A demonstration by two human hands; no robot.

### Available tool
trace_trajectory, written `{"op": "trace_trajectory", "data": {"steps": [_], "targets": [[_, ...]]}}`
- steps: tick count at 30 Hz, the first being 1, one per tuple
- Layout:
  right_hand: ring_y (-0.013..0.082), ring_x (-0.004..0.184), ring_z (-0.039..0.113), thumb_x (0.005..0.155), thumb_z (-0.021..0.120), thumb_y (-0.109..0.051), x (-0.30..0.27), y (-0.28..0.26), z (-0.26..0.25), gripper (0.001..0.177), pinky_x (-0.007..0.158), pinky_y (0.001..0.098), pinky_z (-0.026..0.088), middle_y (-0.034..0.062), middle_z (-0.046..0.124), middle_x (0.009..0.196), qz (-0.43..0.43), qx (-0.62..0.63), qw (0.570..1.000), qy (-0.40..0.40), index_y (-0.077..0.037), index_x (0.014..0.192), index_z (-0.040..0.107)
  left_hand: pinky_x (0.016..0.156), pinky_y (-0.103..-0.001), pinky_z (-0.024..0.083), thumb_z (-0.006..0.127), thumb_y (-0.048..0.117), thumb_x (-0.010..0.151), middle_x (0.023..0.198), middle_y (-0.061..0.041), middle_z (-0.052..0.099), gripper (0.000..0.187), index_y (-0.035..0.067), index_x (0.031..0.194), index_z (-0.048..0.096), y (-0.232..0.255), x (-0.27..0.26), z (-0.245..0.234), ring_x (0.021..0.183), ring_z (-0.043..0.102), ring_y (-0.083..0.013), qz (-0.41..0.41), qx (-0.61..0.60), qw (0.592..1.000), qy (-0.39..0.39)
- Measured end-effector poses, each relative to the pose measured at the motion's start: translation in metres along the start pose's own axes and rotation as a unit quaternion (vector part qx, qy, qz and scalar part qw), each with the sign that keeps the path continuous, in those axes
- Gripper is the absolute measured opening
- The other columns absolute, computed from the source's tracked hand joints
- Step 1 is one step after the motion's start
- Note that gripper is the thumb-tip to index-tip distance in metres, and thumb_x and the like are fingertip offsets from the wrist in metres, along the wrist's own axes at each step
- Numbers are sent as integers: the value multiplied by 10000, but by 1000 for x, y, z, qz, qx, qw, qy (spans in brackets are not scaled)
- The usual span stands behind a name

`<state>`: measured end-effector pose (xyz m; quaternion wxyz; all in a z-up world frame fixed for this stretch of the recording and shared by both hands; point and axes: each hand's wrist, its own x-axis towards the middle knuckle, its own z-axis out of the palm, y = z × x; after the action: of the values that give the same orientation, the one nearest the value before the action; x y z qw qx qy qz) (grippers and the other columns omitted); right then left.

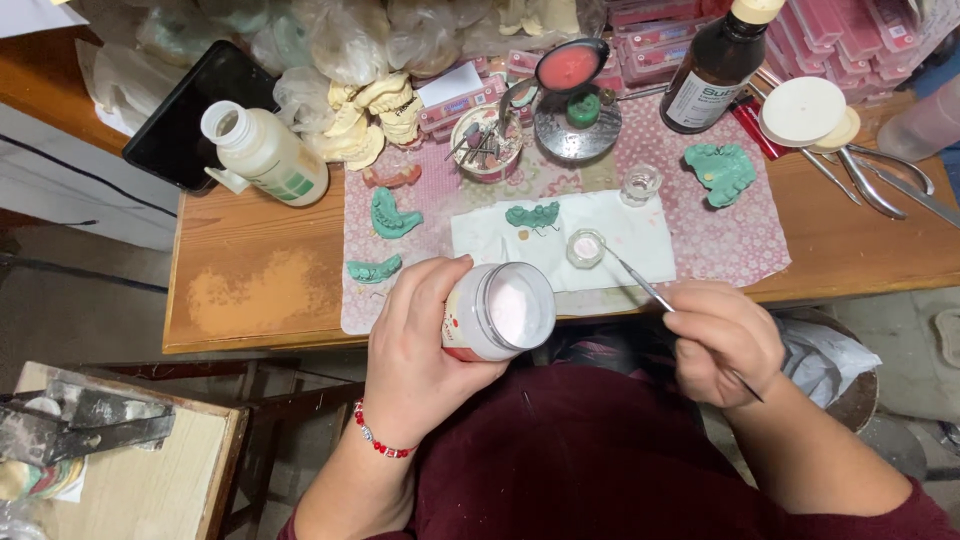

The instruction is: The person mixes a white powder from a jar with a small amount of pink liquid in a glass container using a metal spatula. They then add a clear liquid from a dropper bottle and continue to stir the mixture.

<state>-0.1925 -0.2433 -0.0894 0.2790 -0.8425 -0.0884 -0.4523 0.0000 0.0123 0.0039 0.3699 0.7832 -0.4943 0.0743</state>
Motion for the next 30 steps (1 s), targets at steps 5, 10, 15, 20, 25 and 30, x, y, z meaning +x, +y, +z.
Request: {"op": "trace_trajectory", "data": {"steps": [5,10,15,20,25,30], "targets": [[408,1006,755,1068,477,-114,22,-37,-7,162,896,479,667,269,666,1147,-7,78,996,52,-29,1133,599,1003,-435,543,946,312,728,1257,-163,626,778,29,1328,540,4,1,1,1164,643,-344,-4,-6,1000,17],[382,1081,780,1013,537,-105,47,-52,5,176,957,455,670,191,726,1173,-28,92,992,-85,-60,1134,657,971,-417,539,940,328,684,1245,-133,634,803,63,1331,544,9,0,-4,1162,642,-319,-44,-36,998,0],[386,1054,776,1018,518,-114,32,-50,6,180,969,456,649,215,726,1136,3,109,992,-58,-45,1095,666,967,-434,547,930,385,694,1269,-140,618,832,65,1352,533,2,-8,-6,1185,641,-337,-46,-45,998,6],[385,1092,713,843,522,170,-2,3,-33,484,854,404,530,416,723,1369,599,318,715,-169,243,1308,634,1012,-409,566,943,436,641,1323,-87,597,921,142,1404,519,-8,-21,-30,1219,666,-280,-88,-53,995,20],[419,1082,699,613,696,-160,-13,42,-38,1084,911,427,586,144,270,1785,299,331,888,-110,-106,1615,284,1193,-401,408,949,277,699,1368,-129,592,795,97,1369,560,-59,-24,-75,1320,585,-297,-143,-86,964,209],[291,1214,671,1066,676,59,12,55,-61,129,1140,378,506,191,714,1251,246,-84,955,-141,35,1183,725,1024,-324,468,975,140,691,1248,-106,623,806,99,1320,472,-152,-34,-102,1095,586,-203,-231,-50,919,315]]}}
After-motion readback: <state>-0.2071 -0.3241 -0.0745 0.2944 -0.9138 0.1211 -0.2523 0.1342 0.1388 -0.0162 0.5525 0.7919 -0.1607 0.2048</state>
